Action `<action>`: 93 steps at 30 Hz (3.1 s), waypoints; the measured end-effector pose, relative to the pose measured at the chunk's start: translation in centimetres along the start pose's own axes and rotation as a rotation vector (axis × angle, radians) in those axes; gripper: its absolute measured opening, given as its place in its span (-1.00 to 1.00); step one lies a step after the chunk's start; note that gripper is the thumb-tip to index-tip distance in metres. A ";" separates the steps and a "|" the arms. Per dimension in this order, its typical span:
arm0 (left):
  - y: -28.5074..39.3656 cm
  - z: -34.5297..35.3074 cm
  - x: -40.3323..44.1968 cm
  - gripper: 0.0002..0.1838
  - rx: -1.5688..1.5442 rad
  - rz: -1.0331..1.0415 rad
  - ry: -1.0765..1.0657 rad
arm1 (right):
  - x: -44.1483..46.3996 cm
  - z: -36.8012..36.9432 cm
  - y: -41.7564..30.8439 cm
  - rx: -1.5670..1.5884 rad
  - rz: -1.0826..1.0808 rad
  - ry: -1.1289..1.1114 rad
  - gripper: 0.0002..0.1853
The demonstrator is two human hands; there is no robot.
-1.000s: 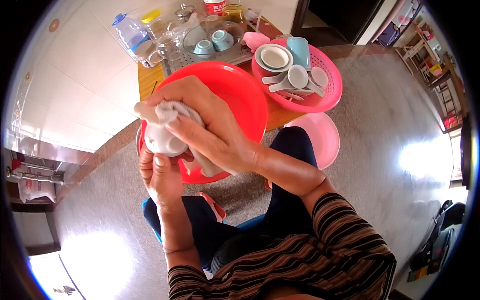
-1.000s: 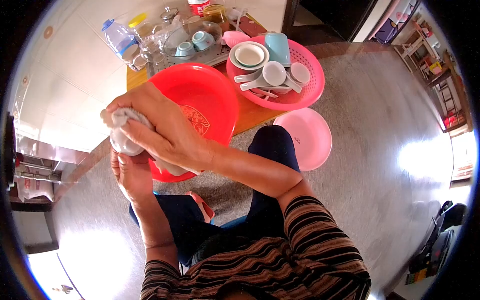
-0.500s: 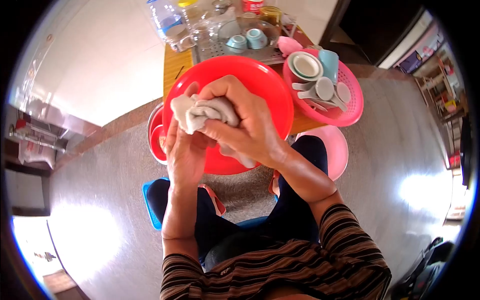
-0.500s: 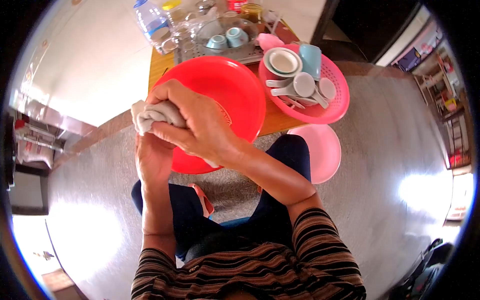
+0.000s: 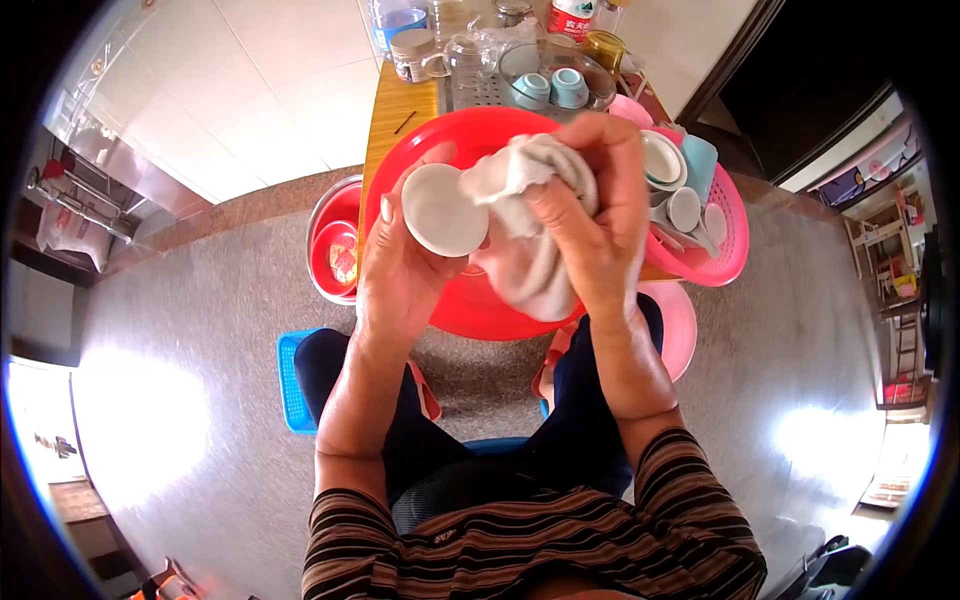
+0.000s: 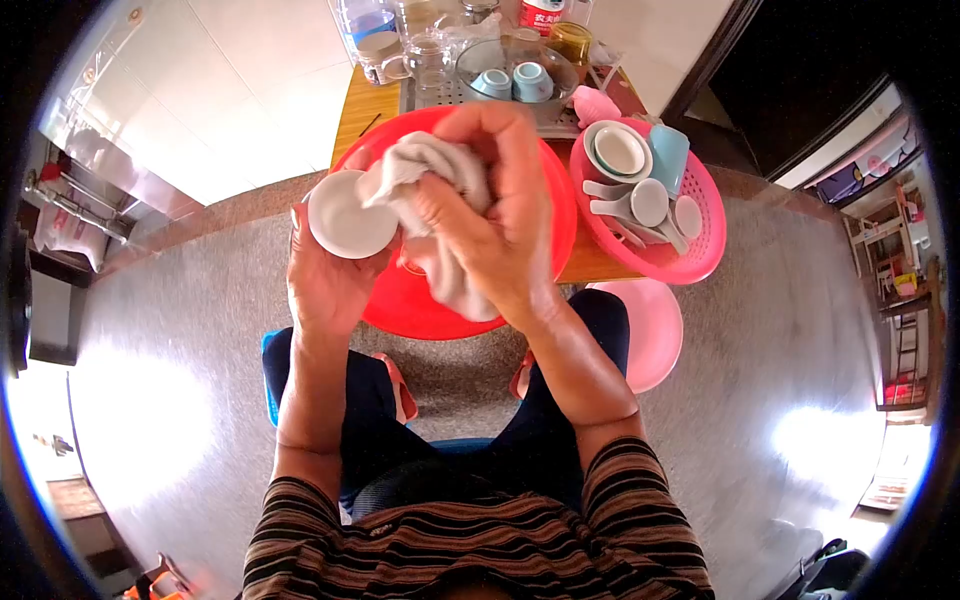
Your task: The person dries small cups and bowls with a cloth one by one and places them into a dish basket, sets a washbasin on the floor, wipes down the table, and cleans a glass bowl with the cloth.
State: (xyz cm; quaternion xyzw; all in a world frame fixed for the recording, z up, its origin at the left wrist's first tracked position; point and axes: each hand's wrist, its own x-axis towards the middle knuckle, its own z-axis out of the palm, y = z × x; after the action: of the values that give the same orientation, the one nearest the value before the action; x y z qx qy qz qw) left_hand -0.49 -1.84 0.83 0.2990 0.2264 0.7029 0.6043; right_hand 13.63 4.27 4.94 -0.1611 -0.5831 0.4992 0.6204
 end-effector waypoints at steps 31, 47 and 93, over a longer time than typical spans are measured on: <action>-1.3 1.2 -0.3 -0.20 0.461 0.360 0.026 | -1.1 -0.6 -0.4 -0.451 -0.124 -0.404 -0.82; -1.7 0.8 -0.2 -0.24 0.437 0.408 0.032 | -0.7 -2.4 -2.4 -0.312 -0.029 -0.459 -0.86; -11.6 6.0 25.9 -0.77 1.751 0.509 -0.413 | -1.0 -21.6 -11.2 -0.127 -0.500 0.532 -0.72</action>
State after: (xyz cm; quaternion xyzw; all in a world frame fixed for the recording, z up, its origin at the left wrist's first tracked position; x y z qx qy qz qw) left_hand 9.62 25.39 1.05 0.8074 0.4913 0.3261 0.0196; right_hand 37.73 6.66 7.39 -0.1759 -0.4526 0.2359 0.8417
